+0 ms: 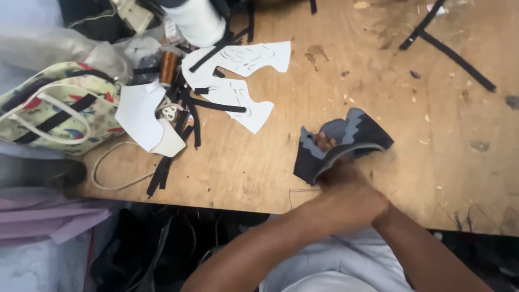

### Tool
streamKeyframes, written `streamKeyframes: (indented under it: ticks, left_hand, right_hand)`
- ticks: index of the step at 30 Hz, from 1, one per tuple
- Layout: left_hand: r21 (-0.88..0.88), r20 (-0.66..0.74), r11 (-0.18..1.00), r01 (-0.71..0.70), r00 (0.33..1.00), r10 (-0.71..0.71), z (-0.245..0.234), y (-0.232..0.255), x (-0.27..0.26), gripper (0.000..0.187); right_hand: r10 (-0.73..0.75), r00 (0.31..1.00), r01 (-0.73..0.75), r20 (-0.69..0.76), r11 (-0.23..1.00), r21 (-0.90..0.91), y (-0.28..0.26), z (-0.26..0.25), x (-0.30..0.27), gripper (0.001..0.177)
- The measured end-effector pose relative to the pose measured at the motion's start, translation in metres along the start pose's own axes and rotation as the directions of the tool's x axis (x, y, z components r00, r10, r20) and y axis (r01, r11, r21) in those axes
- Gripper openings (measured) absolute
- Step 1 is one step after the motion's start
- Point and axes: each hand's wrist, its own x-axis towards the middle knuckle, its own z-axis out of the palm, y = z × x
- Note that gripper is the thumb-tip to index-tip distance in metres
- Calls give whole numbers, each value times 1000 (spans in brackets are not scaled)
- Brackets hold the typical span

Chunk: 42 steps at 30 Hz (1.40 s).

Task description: The person sits at a wooden workbench in a shoe workshop and handles black fabric shoe upper components one at a time. They pull each upper over by hand, turn and fold the material, press the toe area, and place the finished piece onto a pile of similar uppers on the table.

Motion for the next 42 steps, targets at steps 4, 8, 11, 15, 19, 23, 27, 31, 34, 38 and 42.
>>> streamKeyframes:
  ticks: [4, 8, 11, 15, 19, 23, 27, 31, 34, 38, 42]
  left_hand:
    - [287, -305, 868, 405, 898, -318, -20, -67, 12, 19]
    - [60, -451, 878, 475, 798, -401, -1, -145, -3, 23]
    - [188, -447, 842, 507, 807, -386, 6, -136, -14, 23]
    - [236, -538, 838, 493, 784, -310, 1, -89, -39, 37]
    - [349, -662, 791, 503, 730, -172, 35, -105, -41, 62]
    - [123, -553, 866, 484, 759, -345, 6, -89, -21, 96]
    - [89, -578, 922, 377, 773, -261, 13, -105, -3, 70]
    - [-86, -558, 954, 288, 779, -285, 11, -116, 3, 55]
    - [21, -656, 946, 324, 718, -231, 25, -125, 7, 48]
    - [241, -703, 870, 430, 695, -149, 34, -123, 14, 44]
    - [33, -769, 903, 428, 588, -251, 40, -131, 27, 41]
  right_hand:
    - [439, 727, -485, 528, 873, -59, 33, 28, 1, 40]
    - [307, 944, -317, 118, 754, 575, 11, -43, 22, 42]
    - [268, 946, -325, 185, 809, 490, 3, -57, 29, 42]
    - [224, 958, -282, 179, 853, 439, 9, -43, 26, 48]
    - [66, 991, 12, -116, 823, 567, 21, -20, 18, 49]
    - [312, 935, -328, 167, 589, 738, 9, -44, 22, 41]
    - [282, 959, -210, 34, 624, 752, 13, -52, 14, 36]
    - [303, 953, -205, -5, 655, 728, 14, -53, 8, 31]
    - [365, 930, -286, 39, 655, 700, 13, -51, 7, 31]
    - [289, 951, -131, -109, 698, 704, 7, -65, 15, 32]
    - [278, 953, -150, -120, 778, 611, 13, -66, 22, 27]
